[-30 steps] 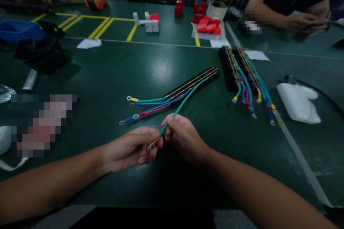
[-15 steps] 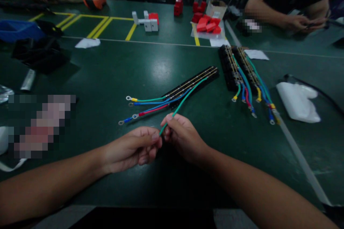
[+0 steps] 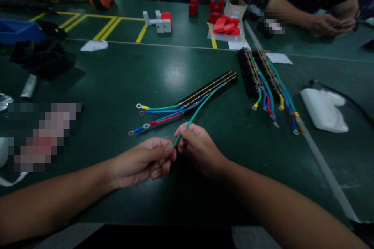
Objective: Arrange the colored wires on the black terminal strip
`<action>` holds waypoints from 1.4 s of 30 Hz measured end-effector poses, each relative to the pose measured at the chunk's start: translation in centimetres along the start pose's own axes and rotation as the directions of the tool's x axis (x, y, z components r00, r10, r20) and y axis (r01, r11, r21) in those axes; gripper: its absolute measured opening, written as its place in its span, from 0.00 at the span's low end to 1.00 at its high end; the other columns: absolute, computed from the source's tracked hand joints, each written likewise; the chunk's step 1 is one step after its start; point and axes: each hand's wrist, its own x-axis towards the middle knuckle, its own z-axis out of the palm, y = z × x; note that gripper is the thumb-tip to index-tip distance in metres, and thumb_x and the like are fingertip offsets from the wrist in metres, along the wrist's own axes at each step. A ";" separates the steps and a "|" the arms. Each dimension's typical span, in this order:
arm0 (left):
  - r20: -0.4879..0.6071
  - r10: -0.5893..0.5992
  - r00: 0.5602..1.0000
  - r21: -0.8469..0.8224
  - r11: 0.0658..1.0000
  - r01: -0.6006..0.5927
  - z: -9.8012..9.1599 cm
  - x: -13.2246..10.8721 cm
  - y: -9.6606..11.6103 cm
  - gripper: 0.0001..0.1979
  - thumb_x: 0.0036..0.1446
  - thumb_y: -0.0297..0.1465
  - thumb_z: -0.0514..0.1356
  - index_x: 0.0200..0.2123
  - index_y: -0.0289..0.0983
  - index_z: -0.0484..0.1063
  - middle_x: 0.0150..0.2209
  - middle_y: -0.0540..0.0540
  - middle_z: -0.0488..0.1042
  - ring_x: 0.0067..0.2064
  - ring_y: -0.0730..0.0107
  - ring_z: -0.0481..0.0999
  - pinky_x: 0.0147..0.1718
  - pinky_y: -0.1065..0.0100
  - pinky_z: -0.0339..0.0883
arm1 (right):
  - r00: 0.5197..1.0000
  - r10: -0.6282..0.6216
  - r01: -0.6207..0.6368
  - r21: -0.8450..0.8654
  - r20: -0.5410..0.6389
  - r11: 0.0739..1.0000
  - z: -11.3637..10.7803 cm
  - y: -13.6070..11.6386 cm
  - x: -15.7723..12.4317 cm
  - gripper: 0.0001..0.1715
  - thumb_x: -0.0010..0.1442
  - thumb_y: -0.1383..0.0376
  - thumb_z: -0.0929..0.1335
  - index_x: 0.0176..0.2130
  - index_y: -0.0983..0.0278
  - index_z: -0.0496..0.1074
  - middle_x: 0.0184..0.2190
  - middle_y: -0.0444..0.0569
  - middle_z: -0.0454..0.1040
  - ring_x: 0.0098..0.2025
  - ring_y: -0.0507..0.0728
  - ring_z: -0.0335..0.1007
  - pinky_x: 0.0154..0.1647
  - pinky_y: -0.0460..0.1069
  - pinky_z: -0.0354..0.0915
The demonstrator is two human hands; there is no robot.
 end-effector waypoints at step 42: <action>0.536 0.637 0.554 0.821 -0.240 -0.518 -1.2 -0.7 0.9 0.08 0.62 0.30 0.61 0.43 0.38 0.77 0.35 0.44 0.80 0.34 0.70 0.79 0.35 0.71 0.71 | 0.996 -0.026 0.055 -0.356 0.084 0.933 0.0 0.0 -0.7 0.20 0.63 0.51 0.68 0.29 0.64 0.66 0.19 0.40 0.64 0.20 0.48 0.55 0.20 0.44 0.51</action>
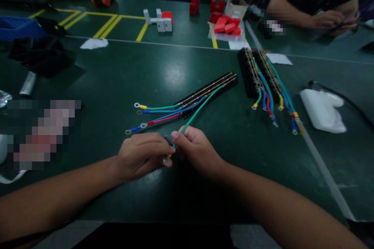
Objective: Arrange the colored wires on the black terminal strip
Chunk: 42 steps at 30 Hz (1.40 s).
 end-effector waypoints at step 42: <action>-0.047 -0.221 0.974 -0.073 0.973 0.217 0.5 0.6 0.9 0.08 0.64 0.33 0.59 0.33 0.36 0.72 0.27 0.51 0.73 0.28 0.76 0.70 0.30 0.74 0.61 | 0.995 -0.069 0.046 -0.286 -0.071 0.957 0.8 -0.4 -0.2 0.22 0.64 0.51 0.65 0.27 0.64 0.65 0.20 0.41 0.60 0.22 0.49 0.52 0.21 0.46 0.50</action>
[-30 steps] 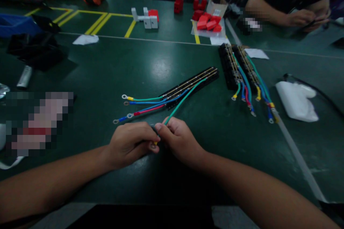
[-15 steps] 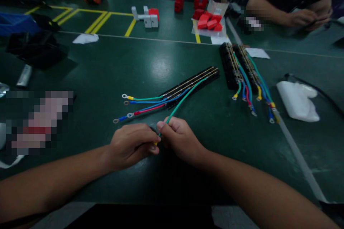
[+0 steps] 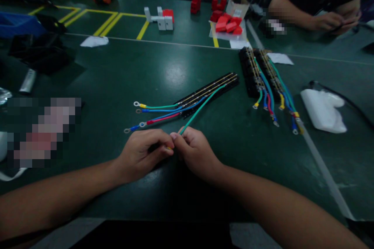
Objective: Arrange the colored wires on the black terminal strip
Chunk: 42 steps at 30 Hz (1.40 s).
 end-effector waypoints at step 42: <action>-0.013 0.153 0.988 -0.017 0.988 -0.153 0.1 -0.2 0.1 0.11 0.61 0.36 0.61 0.34 0.32 0.72 0.25 0.52 0.68 0.26 0.78 0.66 0.26 0.75 0.59 | 0.987 0.030 -0.072 0.273 0.155 0.959 -0.6 0.1 0.1 0.16 0.62 0.55 0.70 0.31 0.65 0.68 0.22 0.41 0.67 0.22 0.47 0.56 0.22 0.44 0.52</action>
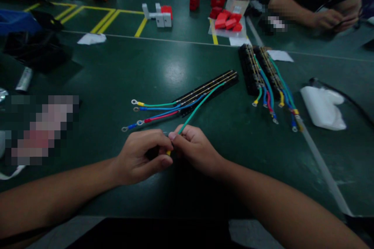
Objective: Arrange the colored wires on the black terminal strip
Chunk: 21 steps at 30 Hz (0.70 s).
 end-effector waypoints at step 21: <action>0.038 0.002 0.999 0.013 1.000 -0.002 0.1 -0.1 -0.1 0.06 0.60 0.33 0.59 0.37 0.35 0.68 0.26 0.52 0.68 0.26 0.77 0.65 0.25 0.73 0.60 | 0.999 0.028 -0.025 -0.066 0.047 0.998 -0.4 -0.1 0.1 0.19 0.65 0.53 0.66 0.30 0.65 0.67 0.23 0.42 0.65 0.23 0.49 0.56 0.23 0.45 0.52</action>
